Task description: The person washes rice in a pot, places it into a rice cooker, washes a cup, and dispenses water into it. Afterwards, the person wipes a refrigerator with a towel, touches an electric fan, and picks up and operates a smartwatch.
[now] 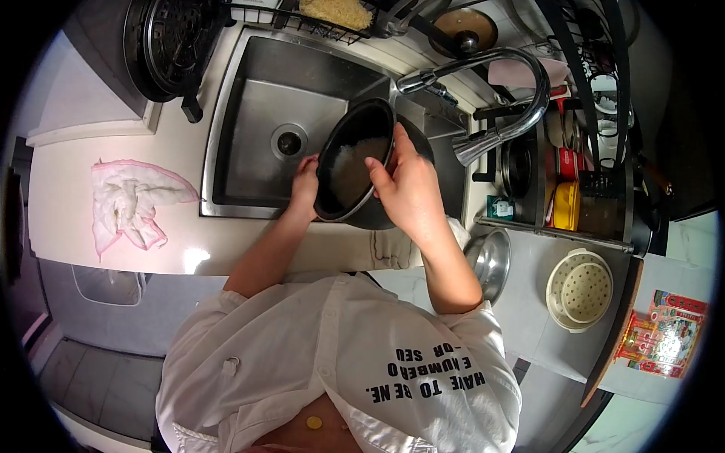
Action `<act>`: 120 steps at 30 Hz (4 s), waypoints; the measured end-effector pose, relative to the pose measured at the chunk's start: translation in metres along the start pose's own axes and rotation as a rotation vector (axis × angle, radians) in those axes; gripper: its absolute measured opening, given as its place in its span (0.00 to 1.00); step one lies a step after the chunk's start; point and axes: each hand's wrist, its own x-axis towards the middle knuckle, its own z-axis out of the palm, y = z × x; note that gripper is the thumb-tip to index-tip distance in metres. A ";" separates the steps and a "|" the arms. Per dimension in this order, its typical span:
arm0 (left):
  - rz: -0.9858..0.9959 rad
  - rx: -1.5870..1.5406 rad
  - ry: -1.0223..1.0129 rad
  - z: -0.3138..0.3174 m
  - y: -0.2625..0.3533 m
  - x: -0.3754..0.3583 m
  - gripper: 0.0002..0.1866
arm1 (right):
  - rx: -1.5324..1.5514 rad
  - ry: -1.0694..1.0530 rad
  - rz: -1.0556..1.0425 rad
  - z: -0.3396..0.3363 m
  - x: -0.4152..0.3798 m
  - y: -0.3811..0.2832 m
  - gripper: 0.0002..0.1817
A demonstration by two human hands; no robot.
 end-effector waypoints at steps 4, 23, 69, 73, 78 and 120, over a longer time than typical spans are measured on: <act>0.028 0.000 0.001 -0.003 0.000 0.004 0.12 | 0.006 0.001 -0.013 0.002 0.002 -0.003 0.32; 0.025 0.043 -0.008 -0.001 -0.005 0.003 0.12 | -0.017 -0.030 -0.020 -0.001 0.007 -0.004 0.32; -0.005 0.033 -0.038 0.002 0.002 -0.004 0.11 | -0.015 -0.059 -0.017 0.000 0.018 -0.012 0.32; -0.020 0.053 -0.038 0.000 -0.001 0.001 0.12 | -0.006 -0.063 -0.013 0.001 0.019 -0.012 0.33; -0.018 0.060 -0.041 -0.001 -0.005 0.004 0.12 | -0.027 -0.062 -0.024 0.002 0.020 -0.013 0.33; -0.047 0.025 -0.060 0.000 -0.003 0.002 0.13 | -0.102 -0.111 -0.078 0.003 0.026 -0.017 0.34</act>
